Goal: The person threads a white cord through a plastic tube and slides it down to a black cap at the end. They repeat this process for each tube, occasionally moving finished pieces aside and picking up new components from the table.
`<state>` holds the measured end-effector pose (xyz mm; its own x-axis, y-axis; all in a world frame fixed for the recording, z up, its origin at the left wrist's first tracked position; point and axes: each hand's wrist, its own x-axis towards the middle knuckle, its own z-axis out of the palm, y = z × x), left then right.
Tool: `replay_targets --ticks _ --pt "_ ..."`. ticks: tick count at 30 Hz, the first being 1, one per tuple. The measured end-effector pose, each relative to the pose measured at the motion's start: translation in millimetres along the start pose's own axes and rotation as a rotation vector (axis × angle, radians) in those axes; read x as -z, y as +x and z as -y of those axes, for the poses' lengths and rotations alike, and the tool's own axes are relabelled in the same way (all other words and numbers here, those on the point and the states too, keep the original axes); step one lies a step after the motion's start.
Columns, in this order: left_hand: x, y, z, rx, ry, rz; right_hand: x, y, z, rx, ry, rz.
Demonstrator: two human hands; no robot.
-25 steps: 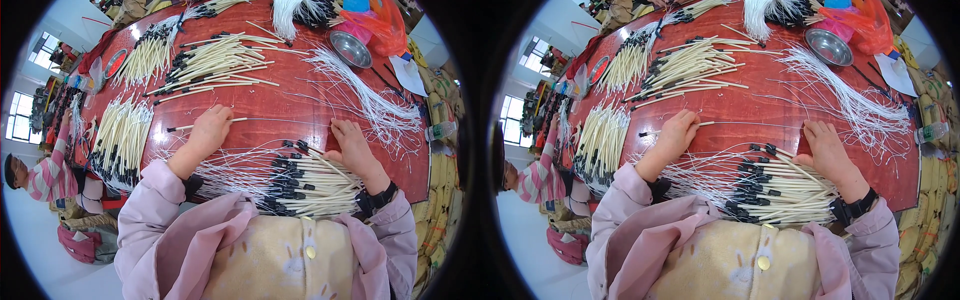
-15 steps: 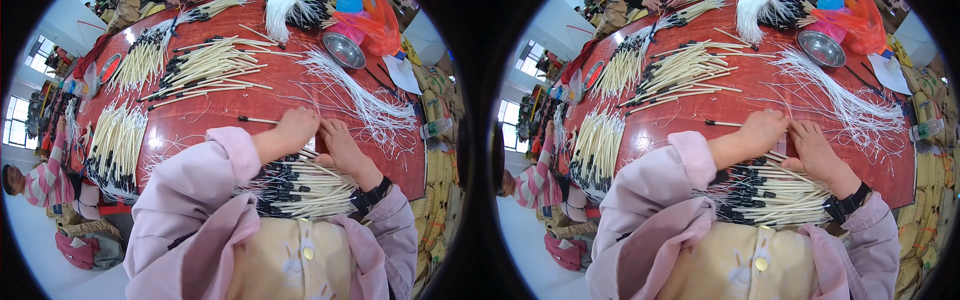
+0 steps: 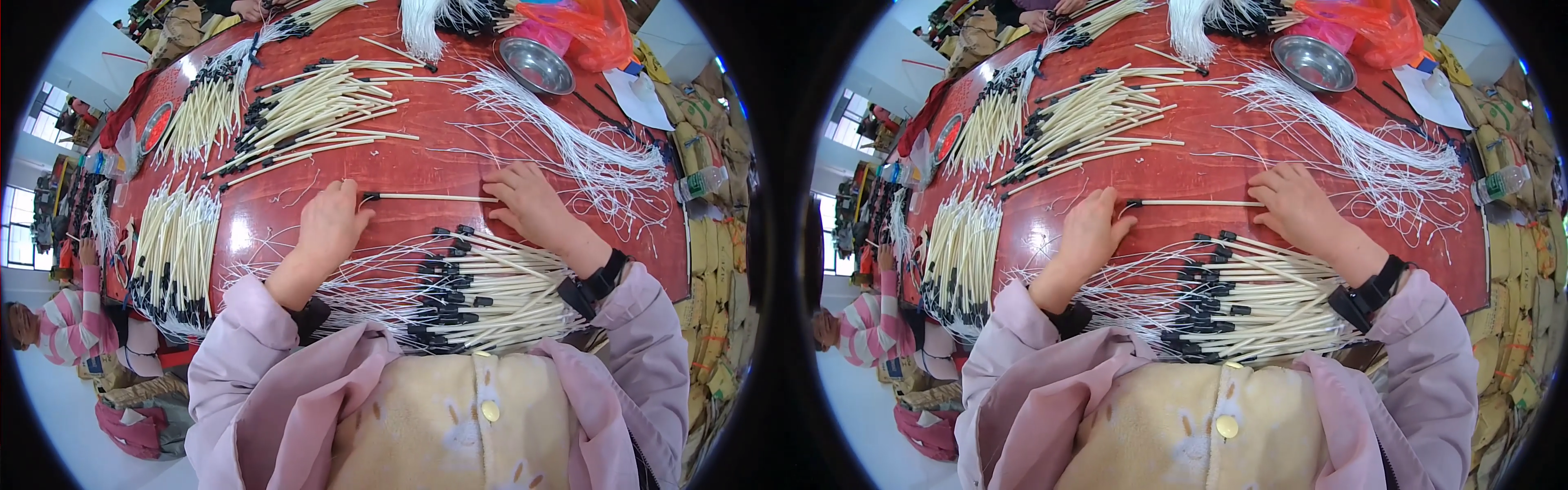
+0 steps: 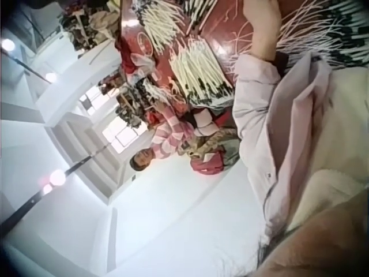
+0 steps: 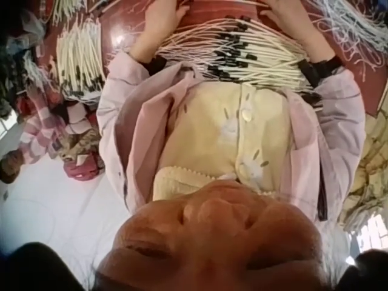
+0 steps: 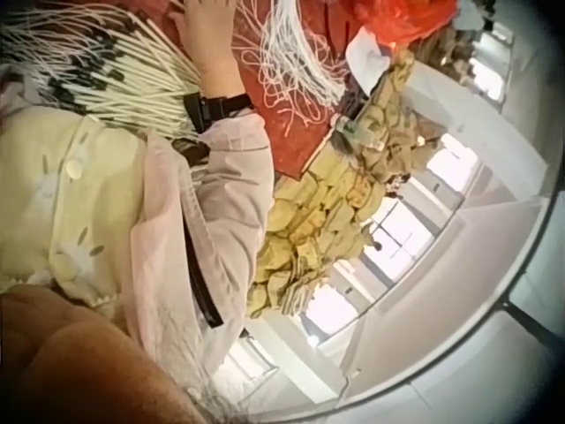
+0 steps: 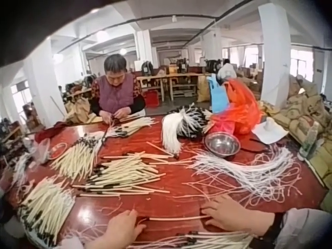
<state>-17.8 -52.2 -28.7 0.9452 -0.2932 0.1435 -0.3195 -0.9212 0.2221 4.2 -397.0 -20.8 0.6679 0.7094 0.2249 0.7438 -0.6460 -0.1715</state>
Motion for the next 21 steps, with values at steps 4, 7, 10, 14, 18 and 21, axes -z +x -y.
replay_targets --ticks 4,7,10,14,18,21 --pt "-15 3 9 0.056 -0.118 0.059 -8 9 5 0.005 -0.039 0.045" --pt "-16 4 5 0.008 -0.137 -0.001 -11 12 5 0.04 -0.117 0.006" --pt "-9 5 -1 -0.01 -0.271 -0.034 -12 10 4 0.042 -0.108 -0.036" --pt "-14 5 2 -0.129 -0.248 -0.012 -10 13 5 0.058 -0.098 -0.068" --pt "3 3 10 -0.159 -0.201 -0.158 -4 11 2 0.039 -0.095 -0.089" --pt "36 -2 37 0.041 -0.221 -0.218 17 -6 7 0.005 -0.05 -0.098"
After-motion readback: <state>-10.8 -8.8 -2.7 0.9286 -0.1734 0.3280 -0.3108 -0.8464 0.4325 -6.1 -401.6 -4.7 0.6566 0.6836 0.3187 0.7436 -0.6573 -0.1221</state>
